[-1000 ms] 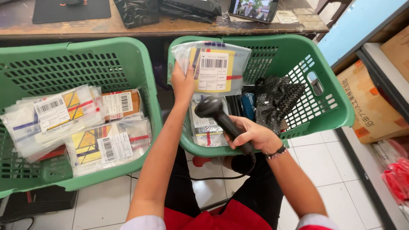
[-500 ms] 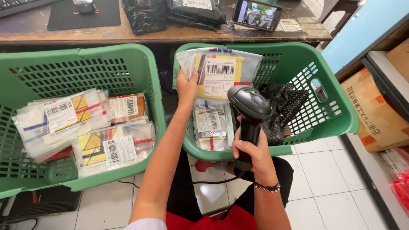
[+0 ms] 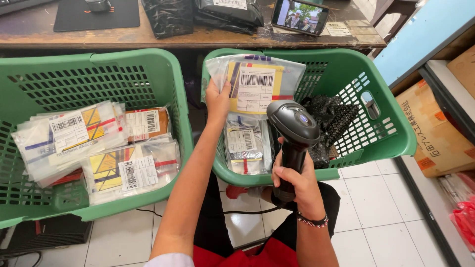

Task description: The person repeatedly picks small plastic-wrapped packages from a green basket, scans their barcodes with a handheld barcode scanner, and places them into a second green basket. The process is repeated for multiple items throughout the clip.

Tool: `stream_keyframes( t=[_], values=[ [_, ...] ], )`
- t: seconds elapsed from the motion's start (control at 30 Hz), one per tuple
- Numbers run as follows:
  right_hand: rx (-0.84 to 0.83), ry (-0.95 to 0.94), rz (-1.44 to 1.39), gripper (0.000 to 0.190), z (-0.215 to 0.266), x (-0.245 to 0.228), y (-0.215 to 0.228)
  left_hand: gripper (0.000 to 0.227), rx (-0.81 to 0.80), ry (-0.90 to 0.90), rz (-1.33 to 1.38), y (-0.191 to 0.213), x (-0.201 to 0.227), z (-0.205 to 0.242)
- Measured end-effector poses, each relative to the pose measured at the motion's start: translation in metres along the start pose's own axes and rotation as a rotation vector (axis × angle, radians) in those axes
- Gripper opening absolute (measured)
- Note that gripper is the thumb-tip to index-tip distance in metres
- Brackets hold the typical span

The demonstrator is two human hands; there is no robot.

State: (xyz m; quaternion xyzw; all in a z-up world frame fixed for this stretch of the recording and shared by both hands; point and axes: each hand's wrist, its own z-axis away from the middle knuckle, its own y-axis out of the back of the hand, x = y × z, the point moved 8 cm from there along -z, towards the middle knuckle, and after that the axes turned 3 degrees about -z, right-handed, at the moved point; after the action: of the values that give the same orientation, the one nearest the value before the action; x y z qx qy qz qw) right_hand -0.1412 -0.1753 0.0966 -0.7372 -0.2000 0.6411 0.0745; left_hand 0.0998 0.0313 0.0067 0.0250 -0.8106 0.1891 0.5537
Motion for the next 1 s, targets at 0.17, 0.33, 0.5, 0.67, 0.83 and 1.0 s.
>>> stream_keyframes(
  t=[0.17,0.33,0.5,0.67,0.83,1.0],
  values=[
    [-0.029,-0.154,0.249,0.071,-0.017,0.006,0.011,0.027,0.003,-0.039,0.011,0.001,0.005,0.002],
    [-0.179,-0.369,0.815,0.082,-0.060,0.032,0.028,0.029,0.105,-0.167,-0.265,0.006,0.043,0.014],
    [-0.446,-0.621,0.923,0.080,-0.109,0.100,0.044,0.027,0.075,-0.258,-0.470,0.001,0.066,0.025],
    [-0.527,-0.883,0.966,0.080,-0.130,0.184,0.067,0.029,0.058,-0.310,-0.522,-0.004,0.068,0.025],
    [-0.494,-1.013,1.025,0.077,-0.128,0.211,0.087,0.031,0.029,-0.310,-0.569,-0.006,0.059,0.024],
    [-0.405,-0.939,1.073,0.089,-0.138,0.200,0.092,0.029,0.052,-0.272,-0.547,-0.005,0.057,0.024]
  ],
)
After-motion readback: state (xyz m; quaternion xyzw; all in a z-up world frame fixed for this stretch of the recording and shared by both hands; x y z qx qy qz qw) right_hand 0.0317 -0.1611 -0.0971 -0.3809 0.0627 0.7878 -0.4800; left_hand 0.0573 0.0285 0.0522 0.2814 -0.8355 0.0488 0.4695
